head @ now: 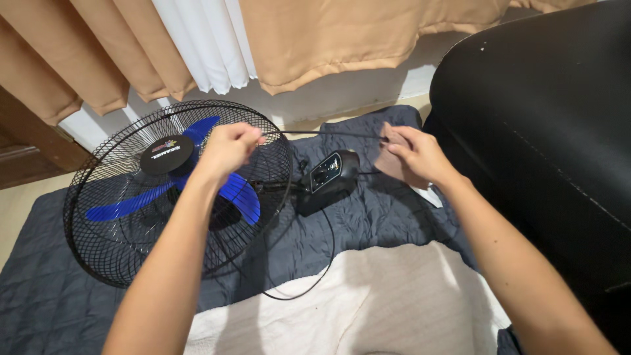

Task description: The person attaches a blue fan blade to the motor hub, secures it with a nut, and then places the front protective cage over the blades. They fasten the cage and wipe the fan's power cord with a cloth.

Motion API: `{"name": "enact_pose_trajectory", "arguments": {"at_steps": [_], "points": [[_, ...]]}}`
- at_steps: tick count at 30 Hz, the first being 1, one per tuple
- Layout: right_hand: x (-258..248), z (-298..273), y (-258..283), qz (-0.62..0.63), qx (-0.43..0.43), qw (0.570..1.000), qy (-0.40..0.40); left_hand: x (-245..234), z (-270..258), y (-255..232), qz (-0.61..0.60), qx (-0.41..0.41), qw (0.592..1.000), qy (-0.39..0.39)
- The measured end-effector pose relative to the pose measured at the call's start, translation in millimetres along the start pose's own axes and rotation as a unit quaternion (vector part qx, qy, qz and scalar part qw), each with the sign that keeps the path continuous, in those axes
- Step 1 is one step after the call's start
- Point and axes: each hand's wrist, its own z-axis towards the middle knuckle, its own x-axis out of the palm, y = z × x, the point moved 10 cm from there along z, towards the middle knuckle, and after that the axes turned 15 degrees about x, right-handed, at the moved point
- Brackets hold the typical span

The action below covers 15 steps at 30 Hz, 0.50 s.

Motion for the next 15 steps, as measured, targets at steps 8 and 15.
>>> {"name": "enact_pose_trajectory", "arguments": {"at_steps": [8, 15], "points": [[9.2, 6.6, 39.2, -0.008, -0.029, 0.999, 0.028, 26.0, -5.4, -79.7, 0.282, 0.297, 0.91, -0.057], [26.9, 0.1, 91.3, 0.028, -0.098, 0.994, 0.042, 90.1, 13.9, -92.1, 0.098, 0.187, 0.977, 0.026]]}}
